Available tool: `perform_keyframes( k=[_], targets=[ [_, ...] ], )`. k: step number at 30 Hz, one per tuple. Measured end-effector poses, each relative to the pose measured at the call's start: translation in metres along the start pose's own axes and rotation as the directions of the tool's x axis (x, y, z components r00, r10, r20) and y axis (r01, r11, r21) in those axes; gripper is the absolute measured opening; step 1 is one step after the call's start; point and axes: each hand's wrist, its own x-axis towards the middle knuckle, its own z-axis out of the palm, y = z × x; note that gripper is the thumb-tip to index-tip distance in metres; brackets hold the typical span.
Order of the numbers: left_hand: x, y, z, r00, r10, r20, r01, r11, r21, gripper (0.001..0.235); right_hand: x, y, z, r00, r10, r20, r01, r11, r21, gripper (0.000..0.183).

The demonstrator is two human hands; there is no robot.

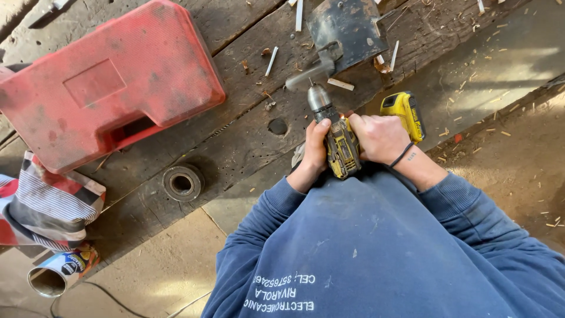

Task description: Using a power drill with a wire brush attachment to polish and clean the inside and outside of a metal motor housing.

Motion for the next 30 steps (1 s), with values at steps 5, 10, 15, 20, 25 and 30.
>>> perform_keyframes(
  k=[5,10,15,20,25,30],
  targets=[
    [-0.002,0.007,0.006,1.000,0.005,0.003,-0.005,1.000,0.002,0.053,0.002,-0.002,-0.003,1.000,0.016,0.009,-0.016,1.000,0.017,0.054],
    [-0.001,0.012,0.025,0.997,0.058,0.054,-0.061,0.997,0.046,0.057,-0.008,0.010,-0.006,0.999,-0.024,-0.035,0.025,0.999,0.035,0.052],
    [0.012,0.008,0.051,0.989,0.109,0.099,-0.118,0.989,0.090,0.056,-0.013,0.039,-0.016,0.986,-0.056,-0.159,0.066,0.996,0.063,0.030],
    [0.043,0.006,0.100,0.985,0.173,-0.002,-0.172,0.981,0.092,0.053,-0.001,0.088,-0.040,0.966,-0.131,-0.224,0.167,0.975,0.146,0.029],
    [0.066,0.011,0.135,0.960,0.255,-0.112,-0.234,0.957,0.172,0.052,0.023,0.124,-0.069,0.942,-0.245,-0.231,0.297,0.927,0.231,0.040],
    [0.081,0.015,0.168,0.937,0.214,-0.275,-0.144,0.957,0.252,0.055,0.038,0.161,-0.082,0.937,-0.297,-0.182,0.344,0.868,0.358,0.043]
  ],
)
